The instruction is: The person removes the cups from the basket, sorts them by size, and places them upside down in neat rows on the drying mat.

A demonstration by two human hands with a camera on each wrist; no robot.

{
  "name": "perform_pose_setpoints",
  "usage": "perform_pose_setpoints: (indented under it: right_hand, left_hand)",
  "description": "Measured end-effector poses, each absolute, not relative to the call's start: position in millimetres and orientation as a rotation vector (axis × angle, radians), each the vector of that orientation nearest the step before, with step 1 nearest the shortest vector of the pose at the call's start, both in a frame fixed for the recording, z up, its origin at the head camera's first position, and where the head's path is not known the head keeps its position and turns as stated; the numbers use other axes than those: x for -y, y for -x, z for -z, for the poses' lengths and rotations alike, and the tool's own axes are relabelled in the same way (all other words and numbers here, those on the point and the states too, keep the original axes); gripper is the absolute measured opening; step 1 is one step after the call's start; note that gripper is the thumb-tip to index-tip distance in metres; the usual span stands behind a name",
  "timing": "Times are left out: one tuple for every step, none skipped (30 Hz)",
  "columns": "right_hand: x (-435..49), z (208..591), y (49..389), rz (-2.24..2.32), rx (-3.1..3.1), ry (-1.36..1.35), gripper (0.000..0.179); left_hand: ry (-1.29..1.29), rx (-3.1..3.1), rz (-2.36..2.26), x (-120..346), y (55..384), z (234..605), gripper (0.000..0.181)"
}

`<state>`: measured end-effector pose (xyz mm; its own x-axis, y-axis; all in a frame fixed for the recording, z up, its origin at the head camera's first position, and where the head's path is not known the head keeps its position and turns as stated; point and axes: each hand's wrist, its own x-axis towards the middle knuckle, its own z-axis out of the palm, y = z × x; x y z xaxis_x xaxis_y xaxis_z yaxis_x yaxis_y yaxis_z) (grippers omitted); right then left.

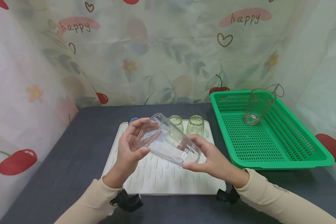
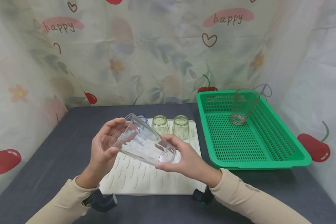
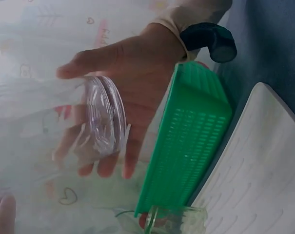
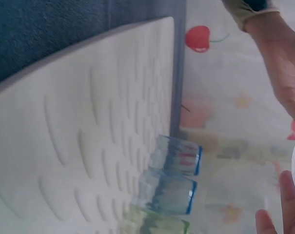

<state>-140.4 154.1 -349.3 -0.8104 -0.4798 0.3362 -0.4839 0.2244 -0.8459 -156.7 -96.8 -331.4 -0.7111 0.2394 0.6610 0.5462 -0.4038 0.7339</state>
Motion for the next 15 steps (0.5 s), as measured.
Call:
perform_pose_setpoints:
  right_hand:
    - [-157,347,140,-1.681,2.452,-0.953,0.061]
    - [-159,346,140,-1.67,2.442,-0.945,0.063]
    - [-162,344,140,-1.662,2.429,-0.936,0.064]
    - [-164,342,140,-1.651,2.41,-0.93,0.065]
    - [-166,340,140,-1.65,2.385,-0.93,0.066]
    - [-168,339,140,-1.649,2.359,-0.937,0.066]
    - [-169,337,140,-1.65,2.327,-0.952,0.065]
    - [-171,335,141,-1.65,2.299,-0.964,0.065]
    - [-172,334,141,-1.647,2.275,-0.971,0.064]
    - [-173,332,142,-1.647,2.255,-0.975,0.064]
    - [-174,331,142,-1.652,2.237,-0.982,0.063]
    - [-175,329,143,-1.652,2.225,-0.984,0.063]
    - [-176,328,143,-1.65,2.214,-0.979,0.063]
    - [-176,326,143,-1.653,2.206,-0.973,0.063]
    - [-176,324,144,-1.66,2.197,-0.969,0.063]
  left_hand:
    - [1.089,1.59,2.229,98,158,333,0.072]
    - [1.097,1.599,2.229,100,158,334,0.072]
    - [1.11,1.604,2.232,102,159,336,0.072]
    - [1.127,1.609,2.231,103,160,338,0.072]
    - [1.144,1.611,2.234,105,161,339,0.072]
    - [1.162,1.624,2.228,106,162,341,0.071]
    - [1.178,1.642,2.224,108,163,342,0.071]
    - [1.199,1.649,2.234,109,164,343,0.071]
    - [1.222,1.661,2.243,110,165,344,0.072]
    - [1.243,1.686,2.233,112,165,345,0.072]
    - [1.258,1.715,2.223,113,166,345,0.072]
    - [1.27,1.744,2.215,115,167,346,0.073]
    - [1.278,1.772,2.213,116,167,346,0.074]
    - [1.284,1.799,2.208,117,167,347,0.075]
    - [1.283,1.832,2.196,118,167,348,0.075]
